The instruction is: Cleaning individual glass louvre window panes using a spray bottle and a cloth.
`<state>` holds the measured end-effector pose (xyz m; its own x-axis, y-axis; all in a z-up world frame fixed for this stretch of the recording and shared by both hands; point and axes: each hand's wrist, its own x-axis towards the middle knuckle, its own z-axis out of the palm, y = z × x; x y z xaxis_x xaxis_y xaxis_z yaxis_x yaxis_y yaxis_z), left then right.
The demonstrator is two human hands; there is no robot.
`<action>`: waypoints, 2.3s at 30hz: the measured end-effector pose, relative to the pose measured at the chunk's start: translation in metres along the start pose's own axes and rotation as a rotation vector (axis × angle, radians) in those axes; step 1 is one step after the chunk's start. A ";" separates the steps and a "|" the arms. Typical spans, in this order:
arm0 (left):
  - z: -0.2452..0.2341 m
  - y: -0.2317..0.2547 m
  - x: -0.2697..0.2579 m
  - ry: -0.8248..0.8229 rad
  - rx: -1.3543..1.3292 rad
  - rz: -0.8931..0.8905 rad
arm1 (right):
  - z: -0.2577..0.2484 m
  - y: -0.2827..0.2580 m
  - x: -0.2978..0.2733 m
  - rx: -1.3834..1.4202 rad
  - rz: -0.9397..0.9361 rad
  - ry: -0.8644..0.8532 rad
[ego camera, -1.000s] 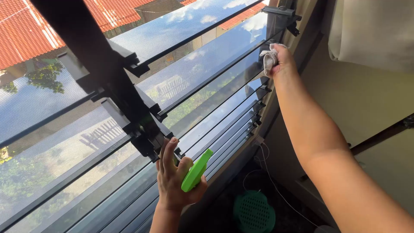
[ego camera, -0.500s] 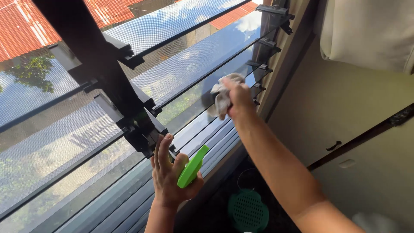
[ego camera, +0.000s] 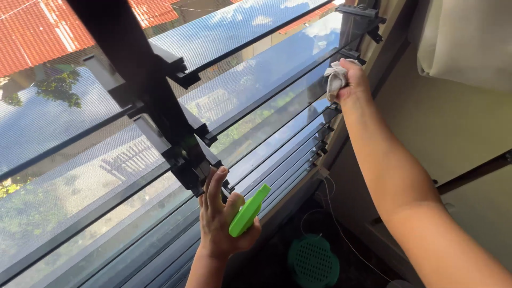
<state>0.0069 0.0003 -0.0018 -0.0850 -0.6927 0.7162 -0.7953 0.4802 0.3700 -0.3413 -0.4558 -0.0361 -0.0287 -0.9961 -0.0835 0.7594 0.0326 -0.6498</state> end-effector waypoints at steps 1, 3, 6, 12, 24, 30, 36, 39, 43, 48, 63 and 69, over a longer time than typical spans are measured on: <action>-0.002 0.000 0.001 0.002 0.004 -0.005 | 0.005 0.005 -0.003 -0.002 0.006 -0.004; -0.004 0.001 0.002 0.010 -0.009 0.012 | 0.012 0.014 -0.008 0.102 -0.013 -0.010; -0.004 0.002 0.002 0.019 0.009 0.022 | 0.042 0.048 -0.068 0.090 -0.022 0.036; -0.008 0.008 0.001 0.018 0.008 0.026 | 0.123 0.118 -0.208 0.176 0.051 0.065; -0.007 0.006 -0.001 0.038 0.003 0.071 | 0.134 0.079 -0.321 -0.083 0.660 -0.189; -0.008 0.004 -0.003 0.016 -0.006 0.046 | 0.111 -0.025 -0.298 -0.176 0.069 0.052; -0.012 0.000 -0.004 -0.008 -0.041 0.033 | 0.104 -0.009 -0.210 -0.212 -0.400 -0.156; -0.015 0.000 -0.004 -0.022 -0.079 0.018 | 0.103 0.019 -0.199 -1.170 -0.915 -0.291; -0.015 0.001 -0.003 0.002 -0.079 0.035 | 0.120 0.055 -0.198 -1.825 -1.235 -0.371; -0.012 0.000 -0.005 -0.009 -0.048 0.006 | 0.193 0.080 -0.263 -2.155 -0.810 -0.887; -0.016 -0.002 -0.006 -0.010 -0.085 0.040 | 0.188 0.072 -0.358 -1.260 -0.792 -1.317; -0.017 -0.001 -0.005 -0.012 -0.085 0.028 | 0.156 0.050 -0.363 -1.170 -0.782 -1.143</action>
<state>0.0184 0.0125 0.0048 -0.1140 -0.6843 0.7203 -0.7387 0.5432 0.3991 -0.1914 -0.1053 0.0794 0.6793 -0.3506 0.6447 -0.0220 -0.8878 -0.4597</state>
